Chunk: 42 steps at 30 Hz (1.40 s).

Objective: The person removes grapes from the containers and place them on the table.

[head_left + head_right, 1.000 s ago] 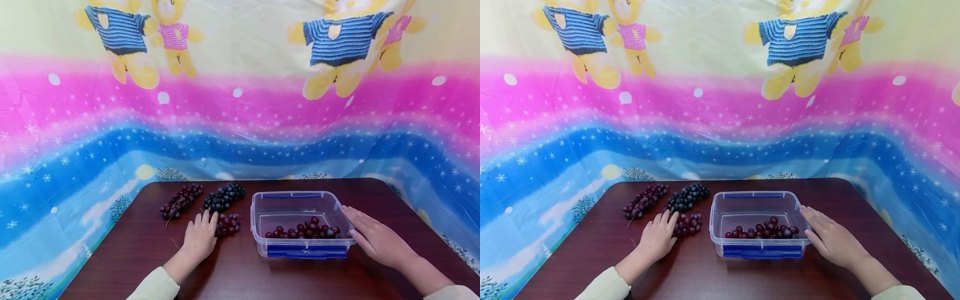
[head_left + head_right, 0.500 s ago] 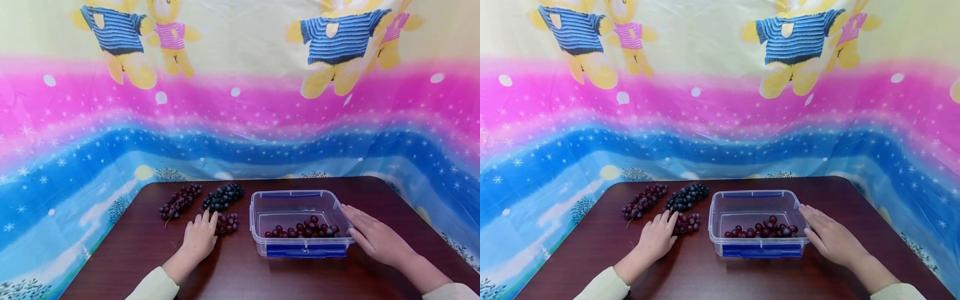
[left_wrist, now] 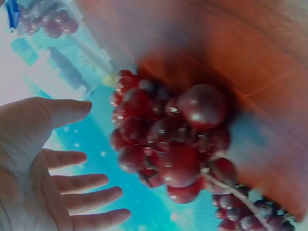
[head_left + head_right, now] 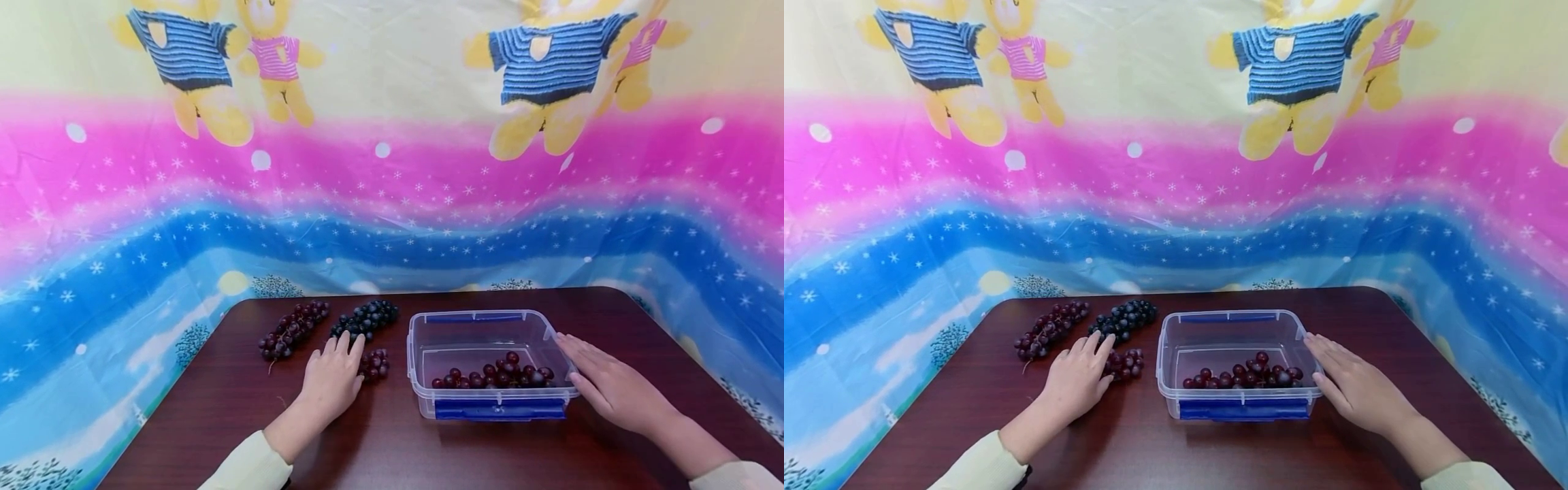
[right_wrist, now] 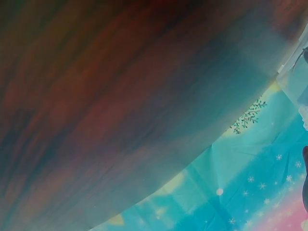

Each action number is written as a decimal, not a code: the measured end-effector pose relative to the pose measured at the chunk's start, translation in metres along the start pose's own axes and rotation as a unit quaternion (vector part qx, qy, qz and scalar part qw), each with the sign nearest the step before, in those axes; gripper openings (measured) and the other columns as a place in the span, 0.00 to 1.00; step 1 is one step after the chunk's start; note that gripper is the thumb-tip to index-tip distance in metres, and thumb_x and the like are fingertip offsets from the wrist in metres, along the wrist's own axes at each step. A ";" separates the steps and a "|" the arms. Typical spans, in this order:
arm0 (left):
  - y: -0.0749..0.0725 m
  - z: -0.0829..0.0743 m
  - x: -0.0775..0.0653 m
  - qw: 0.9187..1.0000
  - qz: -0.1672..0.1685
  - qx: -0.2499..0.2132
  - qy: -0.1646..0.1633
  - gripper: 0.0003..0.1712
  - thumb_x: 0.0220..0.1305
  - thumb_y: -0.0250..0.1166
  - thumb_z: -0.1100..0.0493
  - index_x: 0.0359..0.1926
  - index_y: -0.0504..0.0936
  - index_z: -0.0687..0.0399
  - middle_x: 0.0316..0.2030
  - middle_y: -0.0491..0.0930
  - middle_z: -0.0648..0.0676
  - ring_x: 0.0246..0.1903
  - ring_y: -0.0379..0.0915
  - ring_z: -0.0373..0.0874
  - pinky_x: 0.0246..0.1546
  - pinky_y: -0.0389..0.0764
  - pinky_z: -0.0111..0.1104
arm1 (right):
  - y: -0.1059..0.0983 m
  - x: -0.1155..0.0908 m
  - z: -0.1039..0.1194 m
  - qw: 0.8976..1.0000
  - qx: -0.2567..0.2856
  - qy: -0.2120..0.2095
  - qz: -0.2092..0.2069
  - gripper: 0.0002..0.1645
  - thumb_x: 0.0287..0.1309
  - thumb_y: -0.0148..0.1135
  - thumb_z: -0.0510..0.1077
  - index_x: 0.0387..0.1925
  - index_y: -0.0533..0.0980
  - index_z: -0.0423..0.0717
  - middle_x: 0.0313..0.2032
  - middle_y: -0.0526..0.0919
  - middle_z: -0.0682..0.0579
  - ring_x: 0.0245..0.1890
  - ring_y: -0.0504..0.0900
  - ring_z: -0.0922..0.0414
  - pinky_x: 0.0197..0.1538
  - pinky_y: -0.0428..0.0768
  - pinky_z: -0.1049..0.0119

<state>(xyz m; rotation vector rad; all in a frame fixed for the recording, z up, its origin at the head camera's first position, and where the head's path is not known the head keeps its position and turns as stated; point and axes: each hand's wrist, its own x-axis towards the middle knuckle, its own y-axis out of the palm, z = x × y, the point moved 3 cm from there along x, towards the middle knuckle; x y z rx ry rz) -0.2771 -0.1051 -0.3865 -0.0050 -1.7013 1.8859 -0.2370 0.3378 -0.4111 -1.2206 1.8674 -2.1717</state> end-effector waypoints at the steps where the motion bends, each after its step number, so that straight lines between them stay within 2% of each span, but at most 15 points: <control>1: -0.002 -0.002 0.001 1.000 -0.002 -0.003 0.002 0.40 0.54 0.73 0.48 0.65 0.71 0.57 0.59 0.72 0.65 0.54 0.71 0.59 0.43 0.78 0.51 | 0.000 0.000 0.000 1.000 0.000 0.000 0.001 0.37 0.63 0.61 0.43 0.71 0.62 0.42 0.70 0.62 0.49 0.71 0.43 0.72 0.67 0.40 0.80; 7: -0.018 -0.012 0.009 0.999 -0.035 -0.007 0.024 0.40 0.54 0.73 0.47 0.65 0.72 0.57 0.59 0.73 0.64 0.54 0.72 0.59 0.45 0.78 0.51 | 0.000 0.000 0.000 1.000 0.004 0.006 0.005 0.37 0.63 0.61 0.44 0.71 0.62 0.42 0.69 0.64 0.46 0.71 0.42 0.72 0.67 0.40 0.80; 14: -0.035 -0.026 0.019 0.995 -0.076 -0.016 0.064 0.38 0.56 0.72 0.45 0.65 0.72 0.55 0.59 0.73 0.63 0.55 0.72 0.57 0.48 0.77 0.51 | 0.000 -0.001 -0.001 1.000 0.000 0.006 0.005 0.38 0.64 0.61 0.45 0.72 0.60 0.44 0.70 0.62 0.49 0.71 0.43 0.72 0.67 0.40 0.81; 20: -0.044 -0.040 0.028 0.985 -0.128 -0.024 0.111 0.37 0.54 0.73 0.44 0.62 0.75 0.55 0.57 0.76 0.61 0.53 0.75 0.54 0.49 0.79 0.47 | 0.000 -0.001 -0.001 1.000 0.000 0.005 0.005 0.38 0.63 0.61 0.44 0.72 0.60 0.44 0.69 0.64 0.46 0.71 0.43 0.72 0.67 0.40 0.81; 28: -0.052 -0.065 0.043 0.971 -0.160 -0.044 0.173 0.36 0.56 0.71 0.43 0.61 0.76 0.55 0.55 0.78 0.58 0.50 0.77 0.49 0.46 0.81 0.39 | 0.002 -0.002 -0.001 1.000 -0.002 0.004 0.003 0.38 0.63 0.61 0.44 0.71 0.61 0.42 0.67 0.66 0.43 0.71 0.43 0.72 0.67 0.40 0.80; 31: -0.053 -0.075 0.050 0.969 -0.156 -0.054 0.185 0.35 0.57 0.69 0.42 0.61 0.75 0.54 0.56 0.77 0.57 0.51 0.77 0.48 0.47 0.80 0.38 | 0.001 -0.002 -0.001 1.000 -0.001 0.002 0.002 0.38 0.63 0.61 0.43 0.72 0.61 0.42 0.68 0.66 0.43 0.71 0.44 0.70 0.67 0.40 0.80; 33: -0.052 -0.081 0.055 0.970 -0.142 -0.061 0.187 0.35 0.59 0.68 0.40 0.62 0.75 0.53 0.58 0.76 0.57 0.52 0.77 0.47 0.49 0.79 0.38 | 0.001 -0.002 -0.001 1.000 -0.001 0.001 0.002 0.38 0.63 0.61 0.43 0.72 0.61 0.42 0.69 0.65 0.44 0.71 0.44 0.70 0.67 0.40 0.80; 36: -0.051 -0.091 0.062 0.973 -0.116 -0.073 0.185 0.36 0.60 0.66 0.39 0.64 0.73 0.52 0.59 0.75 0.56 0.54 0.76 0.47 0.52 0.77 0.38 | 0.000 -0.002 -0.001 1.000 0.000 0.003 0.005 0.38 0.63 0.61 0.43 0.72 0.60 0.42 0.70 0.63 0.46 0.71 0.43 0.71 0.67 0.40 0.80; 42: -0.044 -0.109 0.071 0.978 -0.043 -0.116 0.170 0.38 0.62 0.63 0.37 0.68 0.70 0.48 0.62 0.72 0.53 0.57 0.73 0.44 0.51 0.78 0.38 | 0.001 -0.002 -0.001 1.000 0.002 0.003 0.004 0.38 0.63 0.61 0.43 0.72 0.61 0.42 0.69 0.64 0.46 0.71 0.43 0.71 0.67 0.40 0.80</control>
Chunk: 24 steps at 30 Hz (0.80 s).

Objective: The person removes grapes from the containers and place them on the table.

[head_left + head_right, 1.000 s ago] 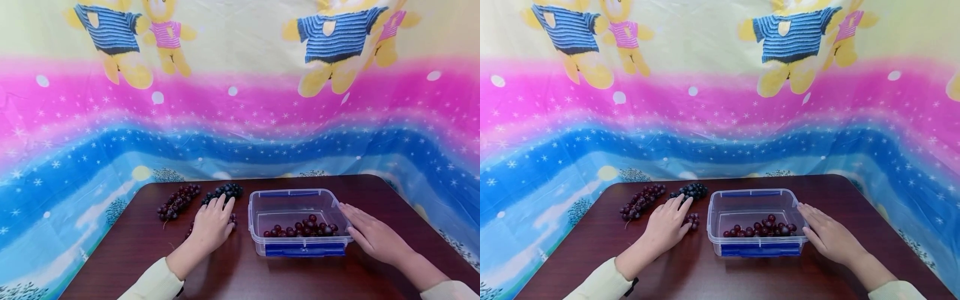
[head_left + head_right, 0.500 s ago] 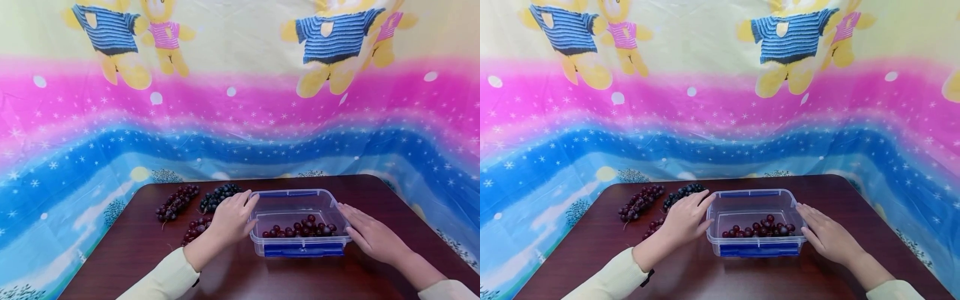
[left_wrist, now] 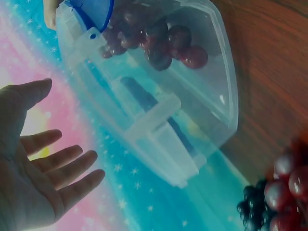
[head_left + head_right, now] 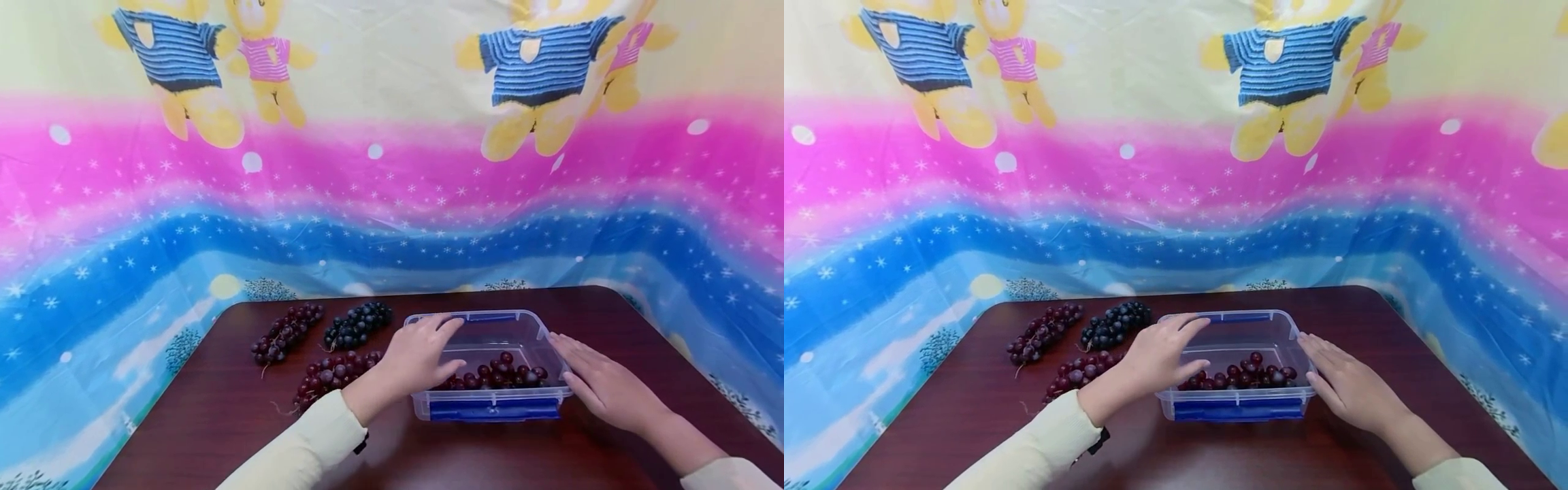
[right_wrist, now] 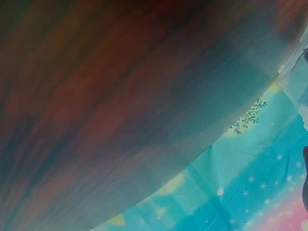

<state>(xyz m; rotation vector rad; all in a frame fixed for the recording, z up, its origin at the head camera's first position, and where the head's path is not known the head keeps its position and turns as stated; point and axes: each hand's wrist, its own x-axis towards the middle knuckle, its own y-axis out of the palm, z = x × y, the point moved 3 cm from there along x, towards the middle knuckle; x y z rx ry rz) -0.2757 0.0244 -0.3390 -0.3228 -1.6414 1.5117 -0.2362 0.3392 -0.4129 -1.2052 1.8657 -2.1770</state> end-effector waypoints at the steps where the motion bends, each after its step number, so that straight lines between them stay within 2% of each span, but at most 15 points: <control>1: 0.003 -0.002 0.002 1.000 0.014 -0.012 -0.005 0.38 0.62 0.63 0.36 0.68 0.69 0.47 0.63 0.72 0.52 0.58 0.72 0.44 0.51 0.78 0.38 | 0.000 0.000 0.000 1.000 0.000 0.000 0.000 0.38 0.63 0.61 0.43 0.72 0.61 0.42 0.69 0.64 0.45 0.71 0.43 0.71 0.67 0.40 0.80; 6: 0.016 -0.009 0.010 0.995 0.075 -0.065 -0.019 0.39 0.63 0.62 0.35 0.70 0.67 0.44 0.63 0.71 0.49 0.59 0.71 0.42 0.53 0.76 0.37 | 0.001 0.000 0.000 1.000 -0.002 -0.003 -0.001 0.38 0.63 0.61 0.44 0.72 0.61 0.42 0.69 0.64 0.46 0.71 0.43 0.71 0.68 0.40 0.79; 10: 0.026 -0.012 0.016 0.988 0.103 -0.109 -0.026 0.38 0.62 0.62 0.35 0.69 0.68 0.42 0.61 0.73 0.48 0.56 0.72 0.40 0.50 0.78 0.36 | 0.001 0.000 0.001 1.000 -0.003 -0.004 -0.004 0.37 0.63 0.61 0.43 0.71 0.61 0.41 0.70 0.62 0.48 0.71 0.44 0.70 0.68 0.41 0.79; 14: 0.035 -0.015 0.022 0.981 0.126 -0.146 -0.033 0.37 0.61 0.63 0.34 0.68 0.69 0.41 0.61 0.73 0.47 0.56 0.73 0.40 0.50 0.78 0.37 | 0.000 0.000 0.001 1.000 -0.004 -0.004 -0.004 0.37 0.63 0.61 0.44 0.71 0.62 0.41 0.69 0.64 0.46 0.71 0.43 0.71 0.68 0.41 0.79; 24: 0.050 -0.021 0.031 0.964 0.195 -0.174 -0.043 0.39 0.57 0.66 0.34 0.66 0.72 0.42 0.59 0.75 0.44 0.57 0.72 0.39 0.55 0.75 0.38 | -0.001 0.001 0.001 1.000 -0.010 -0.002 0.000 0.38 0.61 0.63 0.42 0.71 0.62 0.41 0.69 0.64 0.46 0.71 0.42 0.71 0.68 0.40 0.80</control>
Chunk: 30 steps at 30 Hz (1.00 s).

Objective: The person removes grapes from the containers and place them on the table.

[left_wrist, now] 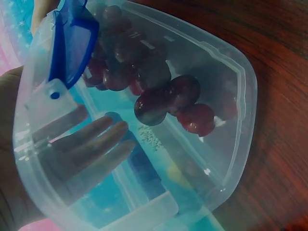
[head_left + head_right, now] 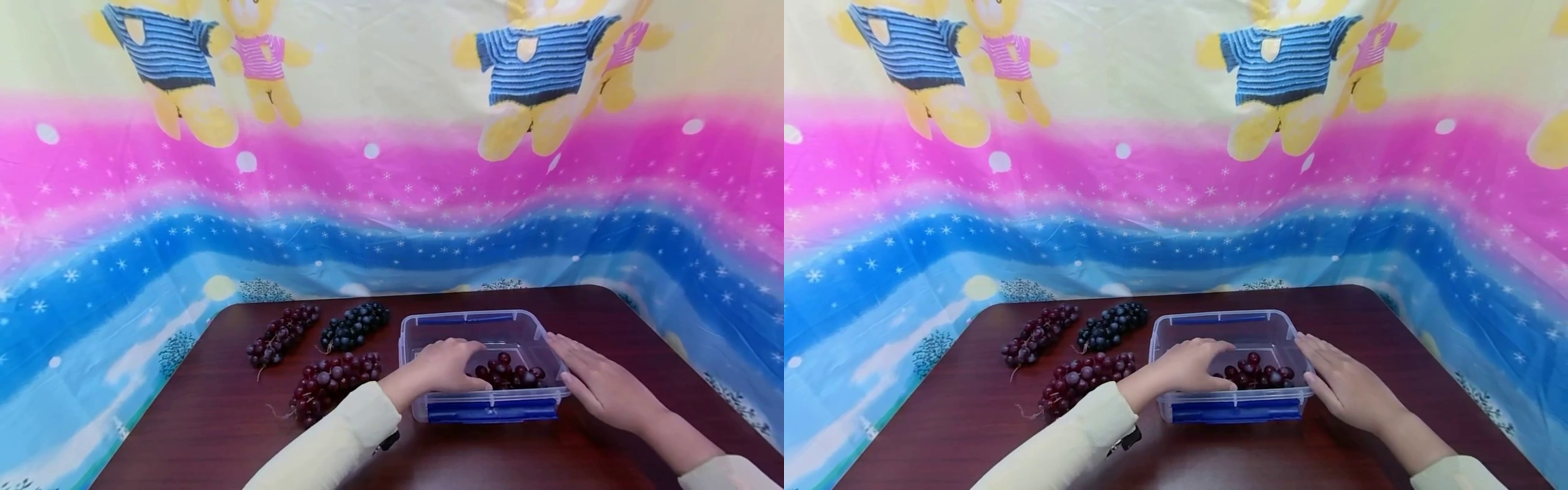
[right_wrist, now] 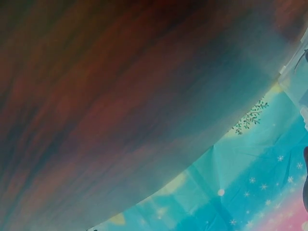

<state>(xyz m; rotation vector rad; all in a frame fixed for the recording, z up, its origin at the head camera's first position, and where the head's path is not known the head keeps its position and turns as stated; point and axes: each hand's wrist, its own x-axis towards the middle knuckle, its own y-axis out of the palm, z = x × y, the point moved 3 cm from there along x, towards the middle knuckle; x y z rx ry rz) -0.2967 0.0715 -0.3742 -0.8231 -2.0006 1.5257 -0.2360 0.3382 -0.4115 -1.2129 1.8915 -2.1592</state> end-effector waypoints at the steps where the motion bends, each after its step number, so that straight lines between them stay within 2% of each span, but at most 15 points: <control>1: 0.000 0.000 0.001 1.000 0.006 -0.005 -0.001 0.39 0.57 0.66 0.34 0.66 0.72 0.42 0.59 0.75 0.44 0.57 0.72 0.39 0.55 0.75 0.38 | 0.000 0.000 0.000 1.000 0.000 0.000 0.000 0.39 0.61 0.63 0.42 0.71 0.62 0.41 0.69 0.64 0.46 0.71 0.42 0.71 0.68 0.40 0.80; 3: 0.001 0.001 0.002 1.000 0.016 -0.017 -0.001 0.40 0.57 0.67 0.35 0.67 0.72 0.43 0.59 0.75 0.43 0.57 0.72 0.40 0.55 0.75 0.38 | 0.000 0.000 0.000 1.000 0.001 0.000 0.001 0.38 0.61 0.62 0.43 0.71 0.62 0.41 0.70 0.63 0.47 0.71 0.42 0.71 0.68 0.40 0.79; 10: 0.004 0.002 0.008 0.998 0.048 -0.052 0.005 0.40 0.57 0.67 0.36 0.67 0.71 0.47 0.60 0.74 0.44 0.59 0.70 0.40 0.56 0.73 0.36 | -0.001 0.000 0.000 1.000 0.005 -0.006 -0.003 0.37 0.63 0.61 0.43 0.70 0.62 0.40 0.67 0.67 0.42 0.71 0.43 0.71 0.68 0.41 0.79; 17: 0.009 0.002 0.018 0.996 0.062 -0.056 0.023 0.37 0.58 0.69 0.40 0.65 0.73 0.48 0.58 0.76 0.47 0.57 0.71 0.38 0.55 0.73 0.31 | 0.000 0.000 -0.001 1.000 0.004 -0.005 0.001 0.37 0.63 0.61 0.44 0.71 0.62 0.40 0.68 0.66 0.43 0.71 0.43 0.71 0.68 0.40 0.79; 25: 0.011 0.000 0.027 0.993 0.095 -0.074 0.012 0.38 0.57 0.69 0.44 0.67 0.71 0.49 0.62 0.73 0.47 0.61 0.66 0.38 0.57 0.70 0.29 | 0.000 0.000 -0.001 1.000 0.004 -0.001 0.002 0.38 0.63 0.61 0.44 0.71 0.62 0.41 0.68 0.65 0.44 0.71 0.43 0.72 0.67 0.40 0.80; 30: 0.014 -0.002 0.029 0.991 0.101 -0.089 0.004 0.40 0.57 0.69 0.43 0.68 0.69 0.50 0.62 0.72 0.47 0.61 0.66 0.38 0.57 0.68 0.28 | 0.001 0.000 -0.001 1.000 0.004 -0.001 0.002 0.37 0.63 0.61 0.44 0.71 0.62 0.41 0.68 0.66 0.44 0.71 0.43 0.72 0.67 0.40 0.80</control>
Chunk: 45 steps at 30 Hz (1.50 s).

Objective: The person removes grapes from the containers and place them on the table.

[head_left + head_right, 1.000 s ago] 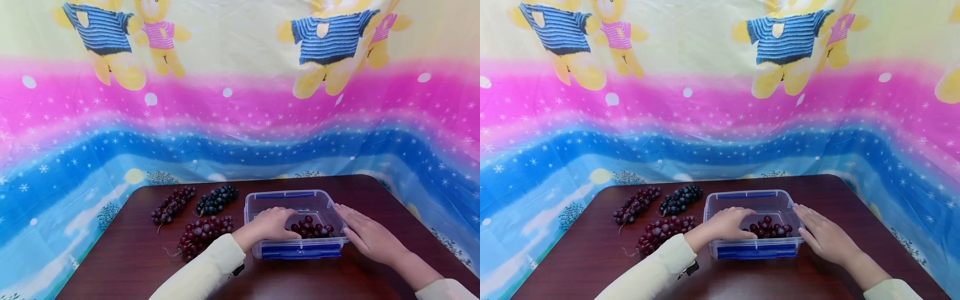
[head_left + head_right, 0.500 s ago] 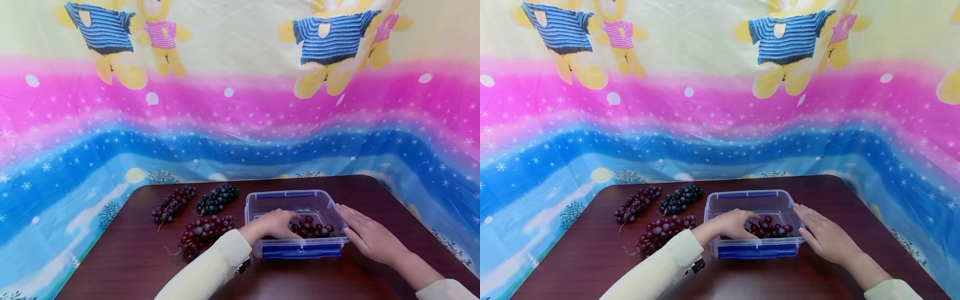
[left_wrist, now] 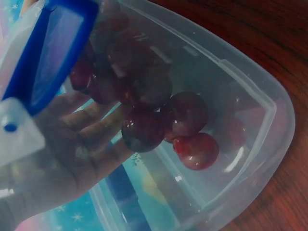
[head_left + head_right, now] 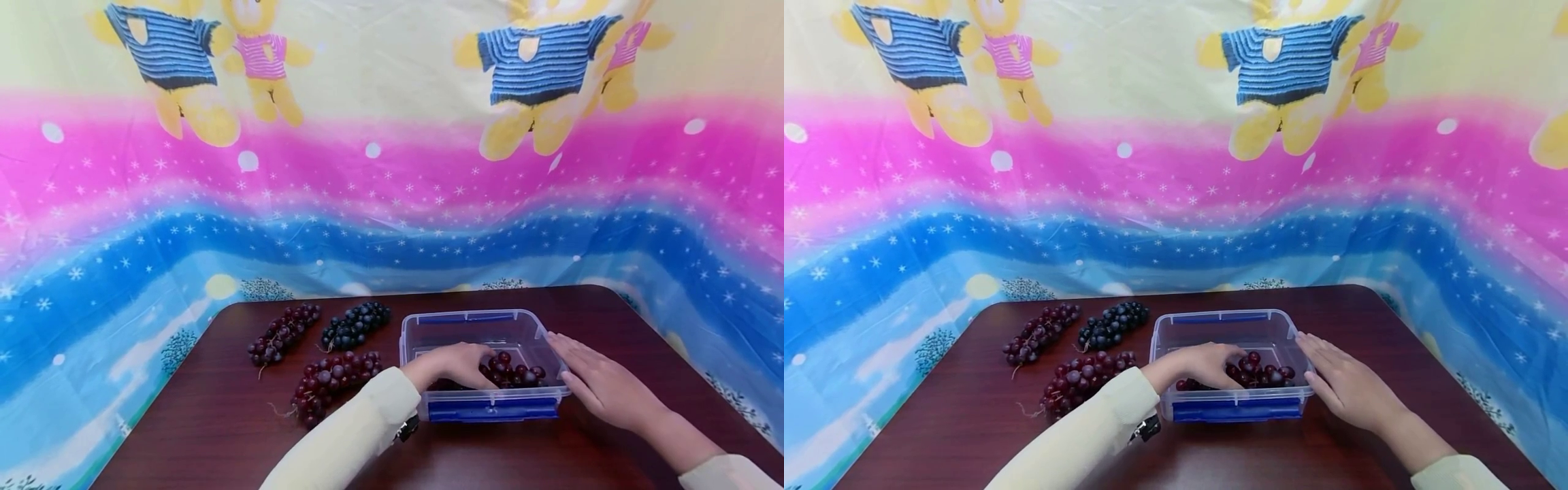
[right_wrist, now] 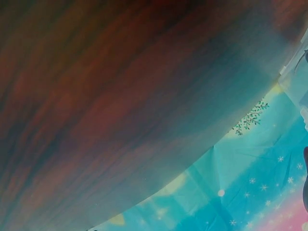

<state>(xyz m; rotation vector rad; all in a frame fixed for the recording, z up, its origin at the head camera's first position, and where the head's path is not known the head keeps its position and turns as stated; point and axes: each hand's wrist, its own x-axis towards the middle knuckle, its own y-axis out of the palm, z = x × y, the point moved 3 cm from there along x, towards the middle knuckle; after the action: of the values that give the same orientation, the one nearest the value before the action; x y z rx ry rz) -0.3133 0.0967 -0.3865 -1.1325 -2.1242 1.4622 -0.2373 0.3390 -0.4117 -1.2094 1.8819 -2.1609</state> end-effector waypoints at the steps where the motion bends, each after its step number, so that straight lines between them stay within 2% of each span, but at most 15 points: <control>1: 0.001 0.000 0.001 1.000 0.001 0.000 0.000 0.40 0.57 0.69 0.43 0.68 0.69 0.50 0.62 0.72 0.47 0.61 0.66 0.38 0.57 0.68 0.27 | 0.000 0.000 0.000 1.000 0.000 0.000 0.000 0.37 0.63 0.61 0.44 0.71 0.62 0.41 0.68 0.66 0.44 0.71 0.43 0.71 0.67 0.40 0.80; 7: 0.005 0.002 0.007 1.000 0.008 -0.014 -0.004 0.41 0.57 0.68 0.42 0.69 0.68 0.50 0.61 0.72 0.46 0.60 0.66 0.36 0.57 0.68 0.27 | 0.000 0.002 0.001 1.000 0.000 0.000 -0.001 0.37 0.63 0.61 0.44 0.71 0.62 0.41 0.66 0.68 0.42 0.71 0.44 0.72 0.67 0.40 0.80; 22: 0.009 0.004 0.011 0.993 0.035 -0.116 -0.007 0.43 0.57 0.70 0.50 0.71 0.63 0.53 0.65 0.68 0.47 0.62 0.62 0.35 0.58 0.67 0.27 | -0.001 0.002 0.001 1.000 0.001 0.001 -0.003 0.37 0.63 0.61 0.43 0.71 0.62 0.41 0.67 0.67 0.42 0.71 0.44 0.71 0.67 0.41 0.80; 27: 0.011 0.004 0.011 0.994 0.026 -0.108 -0.021 0.43 0.56 0.70 0.47 0.70 0.64 0.54 0.63 0.69 0.47 0.61 0.64 0.36 0.57 0.68 0.28 | 0.000 0.001 0.001 1.000 0.000 0.001 -0.002 0.37 0.63 0.61 0.43 0.71 0.62 0.42 0.67 0.67 0.42 0.71 0.48 0.68 0.67 0.41 0.80; 37: 0.012 0.000 0.007 0.992 0.021 -0.105 -0.064 0.42 0.59 0.68 0.46 0.69 0.64 0.53 0.63 0.69 0.49 0.60 0.66 0.40 0.54 0.72 0.32 | 0.000 0.000 0.002 1.000 0.003 0.004 0.000 0.37 0.63 0.60 0.44 0.71 0.61 0.42 0.67 0.67 0.43 0.71 0.43 0.72 0.67 0.40 0.80; 41: 0.012 -0.001 0.006 0.993 0.022 -0.088 -0.070 0.44 0.61 0.66 0.44 0.72 0.59 0.53 0.66 0.66 0.49 0.63 0.64 0.40 0.57 0.70 0.32 | 0.000 0.000 0.002 1.000 0.004 0.004 -0.001 0.37 0.63 0.61 0.43 0.71 0.61 0.42 0.68 0.66 0.43 0.71 0.43 0.72 0.67 0.40 0.80; 45: 0.014 0.000 0.008 0.995 0.014 -0.071 -0.065 0.44 0.60 0.66 0.44 0.71 0.60 0.56 0.65 0.68 0.51 0.62 0.65 0.40 0.56 0.70 0.30 | 0.000 0.000 0.001 1.000 0.007 0.003 -0.003 0.37 0.63 0.61 0.43 0.71 0.62 0.41 0.68 0.66 0.44 0.71 0.44 0.72 0.68 0.41 0.79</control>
<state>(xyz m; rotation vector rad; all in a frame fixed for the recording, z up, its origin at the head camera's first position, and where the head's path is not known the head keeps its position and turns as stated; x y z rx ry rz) -0.3127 0.1052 -0.4002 -1.1488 -2.3427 1.4544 -0.2368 0.3376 -0.4118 -1.2086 1.8650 -2.1787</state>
